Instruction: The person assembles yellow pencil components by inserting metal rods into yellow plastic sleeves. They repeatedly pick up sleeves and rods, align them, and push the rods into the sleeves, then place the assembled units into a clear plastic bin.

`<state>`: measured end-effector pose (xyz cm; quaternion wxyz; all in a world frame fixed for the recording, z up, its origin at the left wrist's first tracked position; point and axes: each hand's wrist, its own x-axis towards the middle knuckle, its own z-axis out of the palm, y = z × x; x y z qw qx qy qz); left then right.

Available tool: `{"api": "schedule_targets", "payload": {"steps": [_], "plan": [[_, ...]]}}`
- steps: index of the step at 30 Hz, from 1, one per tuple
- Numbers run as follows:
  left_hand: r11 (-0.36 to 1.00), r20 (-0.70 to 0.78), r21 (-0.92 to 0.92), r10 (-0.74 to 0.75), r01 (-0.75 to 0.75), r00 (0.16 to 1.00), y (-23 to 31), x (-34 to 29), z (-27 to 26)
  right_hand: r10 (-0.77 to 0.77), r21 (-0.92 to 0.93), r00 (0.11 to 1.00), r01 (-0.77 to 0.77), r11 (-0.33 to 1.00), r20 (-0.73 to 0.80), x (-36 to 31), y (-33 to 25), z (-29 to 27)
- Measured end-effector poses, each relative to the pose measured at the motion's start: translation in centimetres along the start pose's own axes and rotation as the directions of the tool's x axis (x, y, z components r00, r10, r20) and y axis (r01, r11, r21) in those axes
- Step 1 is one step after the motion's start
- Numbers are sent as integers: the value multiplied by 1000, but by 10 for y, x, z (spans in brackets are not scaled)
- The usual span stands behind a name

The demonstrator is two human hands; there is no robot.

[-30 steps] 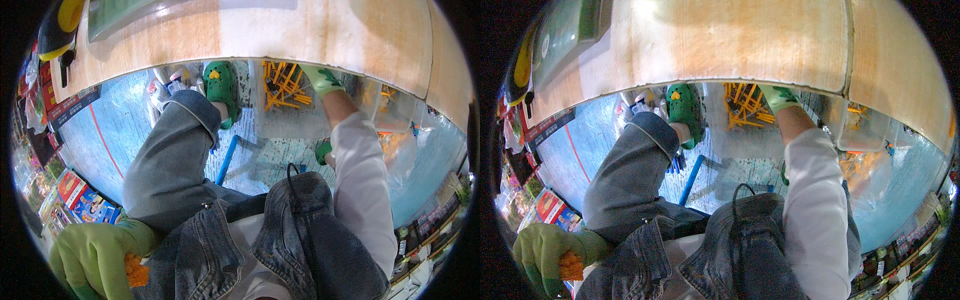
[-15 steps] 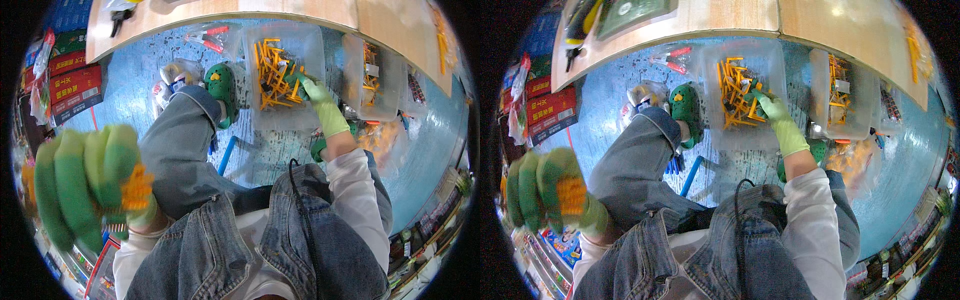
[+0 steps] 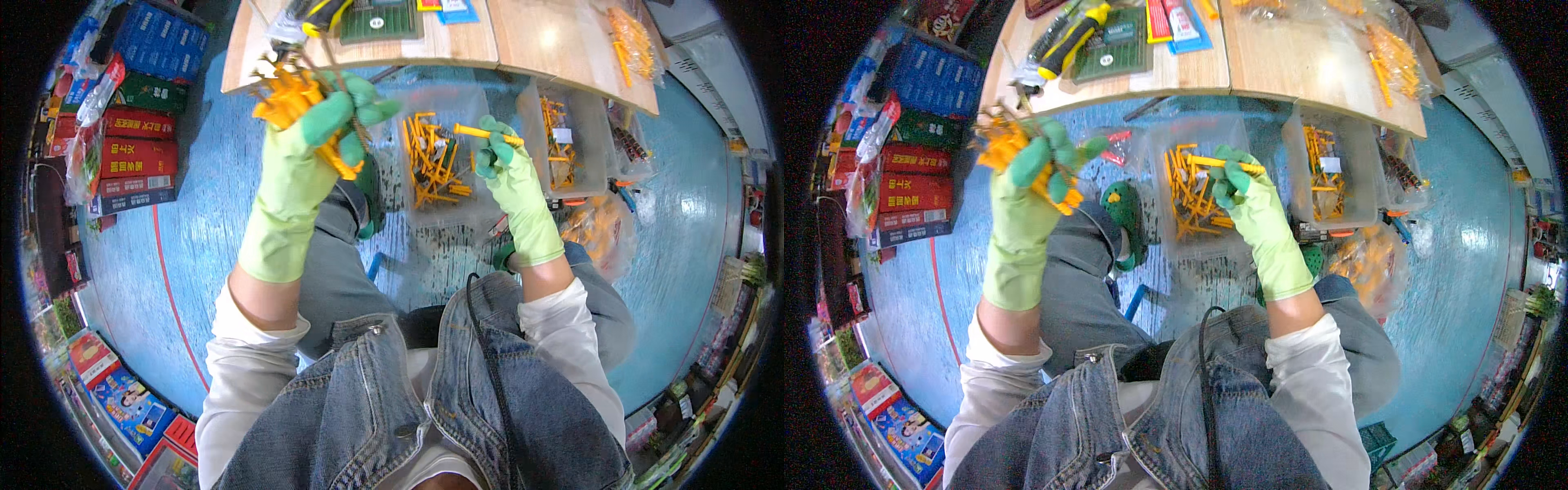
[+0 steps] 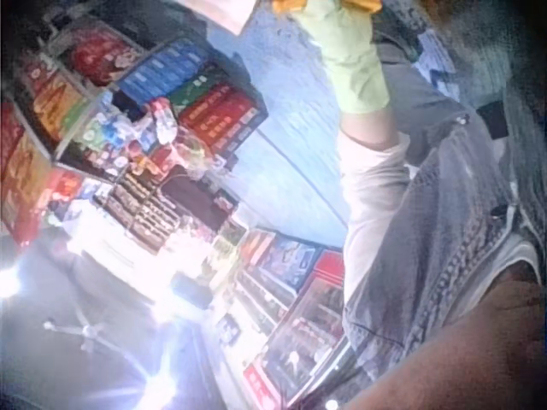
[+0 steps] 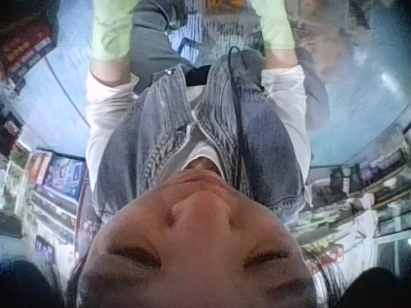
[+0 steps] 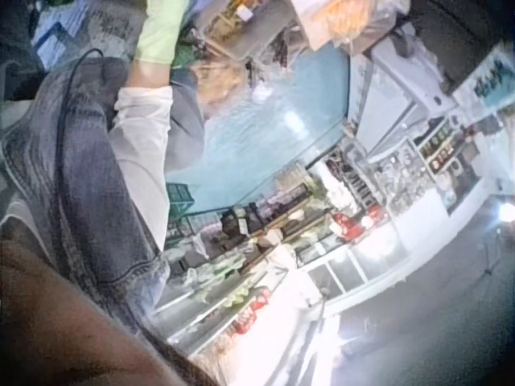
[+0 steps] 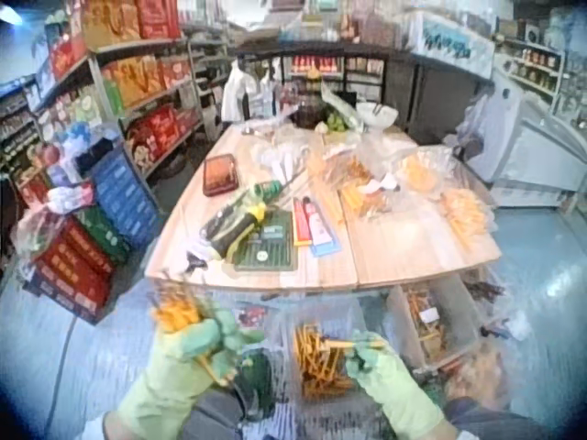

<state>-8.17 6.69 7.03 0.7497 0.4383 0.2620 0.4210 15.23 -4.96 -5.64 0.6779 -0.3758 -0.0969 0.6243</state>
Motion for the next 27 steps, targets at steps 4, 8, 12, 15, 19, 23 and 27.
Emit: {"api": "schedule_targets", "payload": {"steps": [4, 8, 12, 15, 19, 23, 27], "plan": [[994, 4, -71, -87, 87, 996, -11, 6, 5, -66, -21, 997, 65, 998, -51, -23, -12, 40], [986, 58, -111, -120, 126, 991, -21, 8, 9, -39, 128, 988, 20, 992, 147, -35, -20, 64], [981, 98, -123, -139, 151, 985, -26, 11, 9, -81, 191, 997, 79, 978, 2, -44, -15, 80], [987, 100, -78, -135, 143, 986, -28, 9, 12, -159, 174, 987, 163, 971, -36, -44, -12, 89], [988, 166, -54, -134, 144, 977, -23, 6, 14, -193, 31, 975, 198, 980, -114, -34, 6, 107], [997, 136, -9, -78, 80, 988, -27, 0, 21, -248, -434, 968, 235, 870, 26, -35, 29, 119], [999, 205, 3, 37, -38, 978, -20, 3, -4, -343, -808, 895, 416, 417, 284, -19, -9, 75]]}}
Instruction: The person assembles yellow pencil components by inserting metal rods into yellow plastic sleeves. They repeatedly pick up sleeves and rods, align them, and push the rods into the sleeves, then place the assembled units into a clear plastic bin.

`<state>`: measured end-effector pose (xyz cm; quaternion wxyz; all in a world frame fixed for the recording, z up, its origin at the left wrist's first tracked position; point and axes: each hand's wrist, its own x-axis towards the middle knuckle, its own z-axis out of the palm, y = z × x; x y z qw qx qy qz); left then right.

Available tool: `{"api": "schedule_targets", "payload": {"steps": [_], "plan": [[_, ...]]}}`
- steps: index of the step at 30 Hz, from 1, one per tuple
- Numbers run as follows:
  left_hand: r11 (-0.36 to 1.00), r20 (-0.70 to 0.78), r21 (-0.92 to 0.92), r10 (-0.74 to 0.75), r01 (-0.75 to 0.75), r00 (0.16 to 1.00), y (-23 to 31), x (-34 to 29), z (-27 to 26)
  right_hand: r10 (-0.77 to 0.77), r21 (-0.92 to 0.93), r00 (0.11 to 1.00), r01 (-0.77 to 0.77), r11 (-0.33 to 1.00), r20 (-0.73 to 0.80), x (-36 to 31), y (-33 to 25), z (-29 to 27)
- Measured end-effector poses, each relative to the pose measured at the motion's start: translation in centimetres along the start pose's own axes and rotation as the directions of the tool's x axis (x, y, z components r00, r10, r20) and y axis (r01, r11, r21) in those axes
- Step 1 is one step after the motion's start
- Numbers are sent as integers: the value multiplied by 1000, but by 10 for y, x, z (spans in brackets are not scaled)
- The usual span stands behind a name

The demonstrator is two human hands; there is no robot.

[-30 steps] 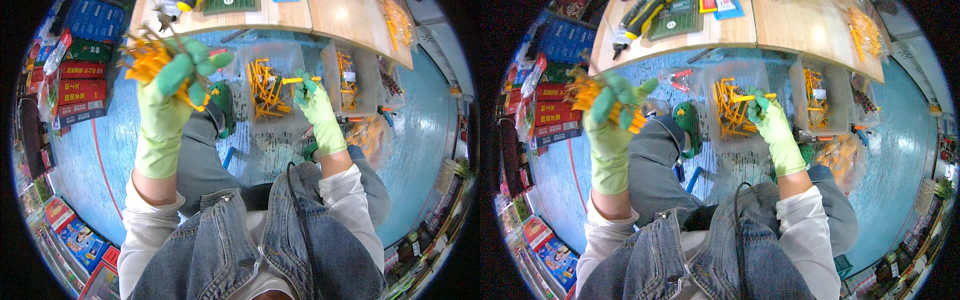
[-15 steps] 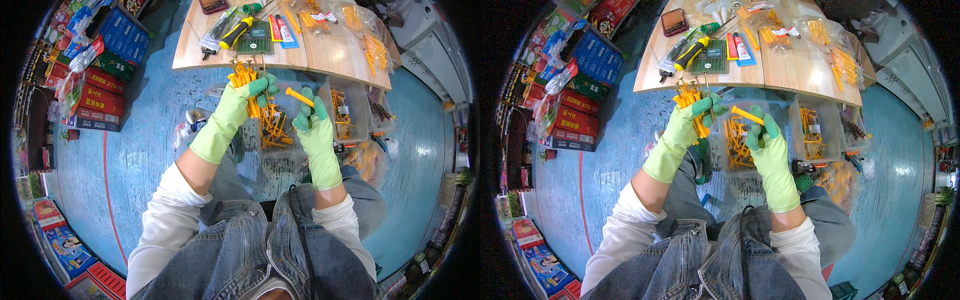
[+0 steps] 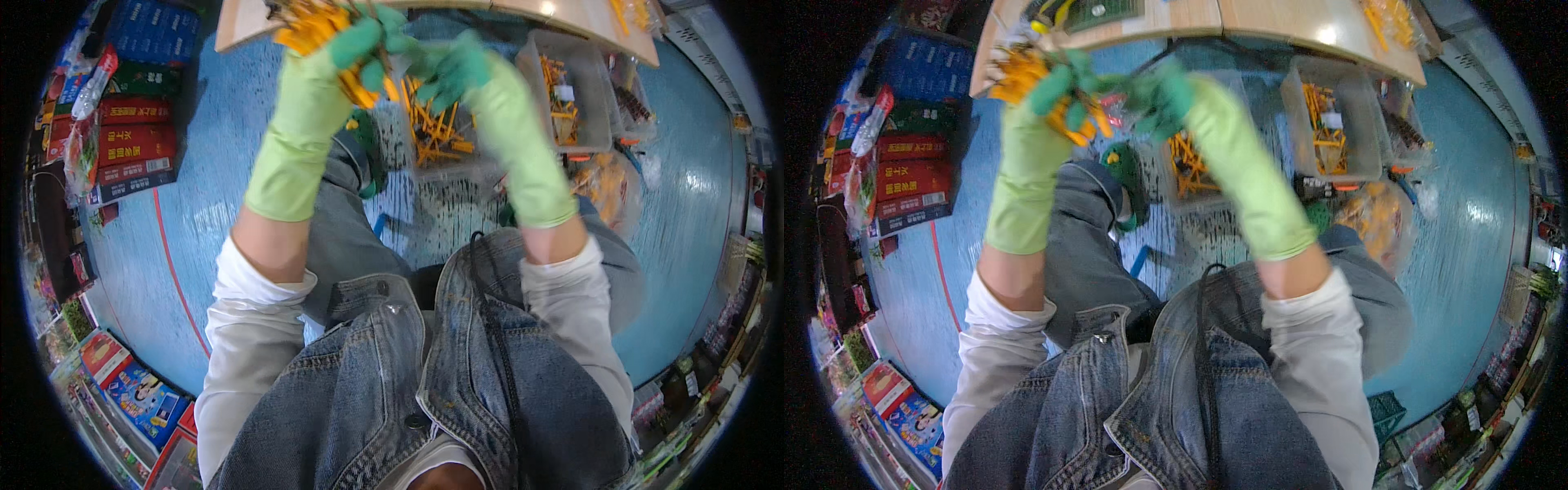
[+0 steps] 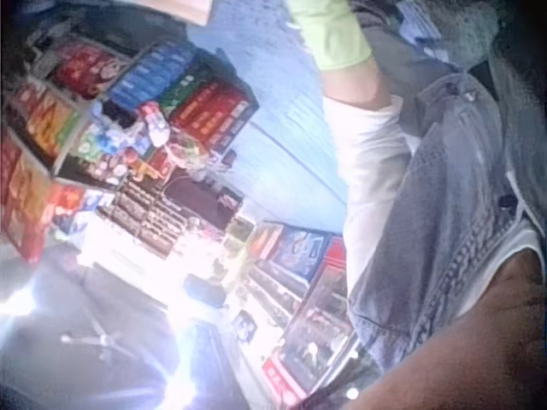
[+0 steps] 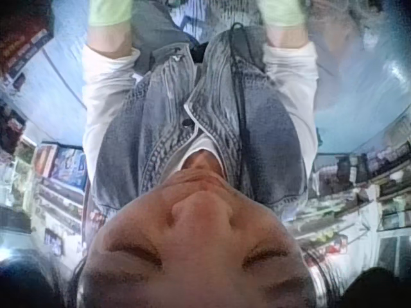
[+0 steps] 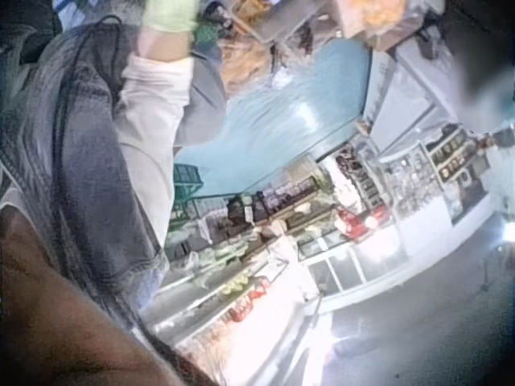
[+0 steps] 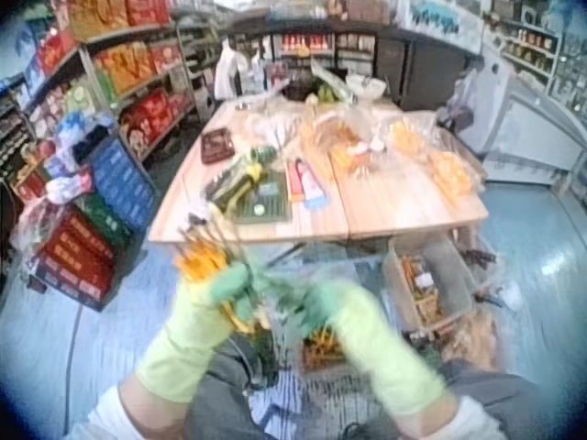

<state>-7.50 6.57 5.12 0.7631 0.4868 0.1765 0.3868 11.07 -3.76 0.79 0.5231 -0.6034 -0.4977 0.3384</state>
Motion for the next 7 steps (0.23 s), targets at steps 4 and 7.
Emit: {"api": "schedule_targets", "payload": {"steps": [4, 7], "plan": [[982, 143, 74, 160, -172, 977, 23, -10, -25, 114, 434, 991, -136, 891, 76, 25, 29, -74], [984, 23, 5, 181, -181, 983, 35, -22, -22, 253, 466, 965, -258, 846, 76, 29, 76, -90]]}}
